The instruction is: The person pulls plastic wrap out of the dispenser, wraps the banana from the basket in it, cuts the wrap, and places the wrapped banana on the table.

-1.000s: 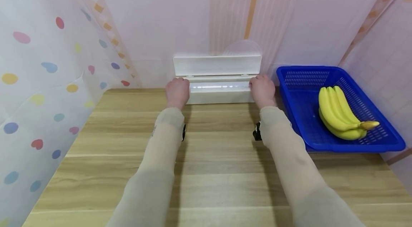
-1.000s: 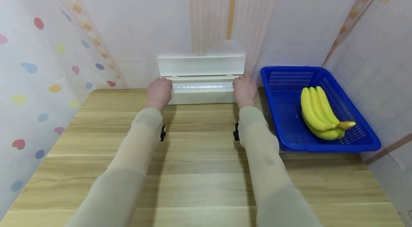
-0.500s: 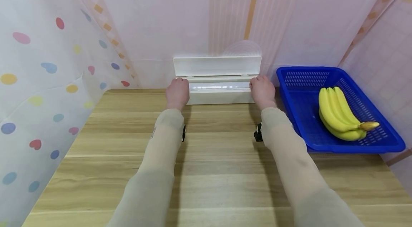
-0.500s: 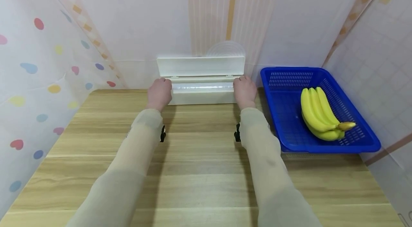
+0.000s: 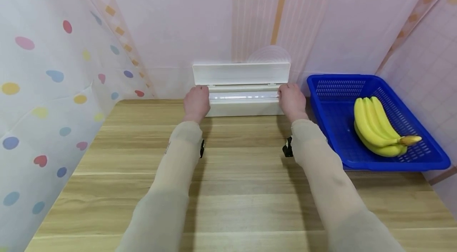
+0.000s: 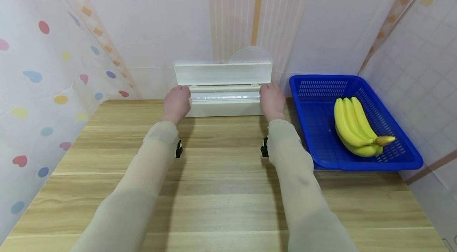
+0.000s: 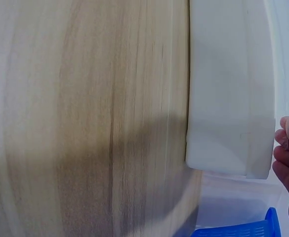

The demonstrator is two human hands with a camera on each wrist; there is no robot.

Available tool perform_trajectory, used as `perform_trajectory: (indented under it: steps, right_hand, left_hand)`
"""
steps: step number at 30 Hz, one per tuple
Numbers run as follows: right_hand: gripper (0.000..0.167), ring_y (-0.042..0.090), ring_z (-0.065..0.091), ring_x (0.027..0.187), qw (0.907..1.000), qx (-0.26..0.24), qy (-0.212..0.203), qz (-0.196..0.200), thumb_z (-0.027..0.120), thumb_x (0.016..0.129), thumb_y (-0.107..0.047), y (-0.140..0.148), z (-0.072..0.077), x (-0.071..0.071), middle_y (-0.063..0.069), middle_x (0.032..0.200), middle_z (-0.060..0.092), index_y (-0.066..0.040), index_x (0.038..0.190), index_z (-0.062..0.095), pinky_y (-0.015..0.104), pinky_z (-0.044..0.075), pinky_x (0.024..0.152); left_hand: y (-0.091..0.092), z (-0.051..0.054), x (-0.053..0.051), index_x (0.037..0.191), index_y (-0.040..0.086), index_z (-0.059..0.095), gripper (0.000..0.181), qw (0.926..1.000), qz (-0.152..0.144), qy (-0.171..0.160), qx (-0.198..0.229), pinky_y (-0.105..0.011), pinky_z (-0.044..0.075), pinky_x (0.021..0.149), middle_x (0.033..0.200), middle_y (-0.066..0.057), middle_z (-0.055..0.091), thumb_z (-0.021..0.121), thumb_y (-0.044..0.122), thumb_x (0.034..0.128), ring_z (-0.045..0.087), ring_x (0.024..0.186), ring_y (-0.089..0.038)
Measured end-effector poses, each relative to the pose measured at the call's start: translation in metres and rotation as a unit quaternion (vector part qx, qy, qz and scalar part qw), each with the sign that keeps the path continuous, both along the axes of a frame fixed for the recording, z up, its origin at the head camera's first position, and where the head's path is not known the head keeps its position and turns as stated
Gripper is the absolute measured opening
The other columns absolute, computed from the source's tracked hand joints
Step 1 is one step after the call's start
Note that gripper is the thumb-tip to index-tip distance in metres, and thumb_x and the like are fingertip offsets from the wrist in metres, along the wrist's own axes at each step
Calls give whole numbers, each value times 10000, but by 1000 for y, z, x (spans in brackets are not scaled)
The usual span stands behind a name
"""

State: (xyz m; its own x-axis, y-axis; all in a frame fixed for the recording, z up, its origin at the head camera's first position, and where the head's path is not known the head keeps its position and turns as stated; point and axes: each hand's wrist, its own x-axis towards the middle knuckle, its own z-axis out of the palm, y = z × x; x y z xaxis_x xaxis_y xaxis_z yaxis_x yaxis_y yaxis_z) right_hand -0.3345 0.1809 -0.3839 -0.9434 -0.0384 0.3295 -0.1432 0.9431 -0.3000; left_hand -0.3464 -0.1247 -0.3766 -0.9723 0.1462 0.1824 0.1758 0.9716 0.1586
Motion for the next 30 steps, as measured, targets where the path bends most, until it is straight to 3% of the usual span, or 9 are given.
perform_trajectory:
  steps: [10, 16, 20, 25, 30]
  right_hand:
    - [85, 368, 590, 988, 9994, -294, -69, 167, 541, 971, -30, 2, 2, 3, 172, 1029, 626, -19, 999, 621, 509, 503, 827]
    - [91, 359, 593, 951, 9984, -226, -120, 512, 543, 985, -60, 7, 6, 2, 177, 1010, 632, -14, 998, 620, 497, 493, 833]
    - [120, 361, 589, 928, 9969, -215, -103, 754, 524, 987, -71, 11, 9, 2, 184, 987, 633, -1, 997, 621, 495, 482, 846]
    - [175, 337, 571, 907, 9956, -268, -274, 859, 494, 993, -108, 14, 10, 0, 173, 974, 624, -2, 1046, 622, 482, 475, 840]
    - [305, 330, 562, 957, 9935, -240, -499, 992, 486, 953, -116, 16, 12, 2, 178, 1072, 626, 9, 1197, 620, 489, 471, 874]
  left_hand:
    - [-2, 1, 1, 1078, -51, 586, 199, 9992, -269, 143, 250, -438, 525, 828, 1056, -193, 619, 519, -100, 897, 605, 948, -341]
    - [-6, 5, -1, 1066, -32, 609, 202, 9983, -418, 47, 406, -463, 510, 872, 1061, -189, 651, 519, -85, 893, 622, 986, -352]
    - [-8, 8, 0, 969, -14, 615, 133, 9973, -548, 21, 492, -454, 513, 824, 975, -161, 654, 494, -38, 918, 616, 902, -319]
    - [-11, 11, 2, 855, 21, 600, 207, 9963, -743, 105, 409, -455, 500, 734, 863, -123, 631, 488, 129, 992, 574, 792, -281]
    - [-14, 13, 3, 885, 30, 615, 139, 9957, -927, -35, 79, -477, 491, 737, 919, -116, 646, 532, 119, 951, 584, 864, -283]
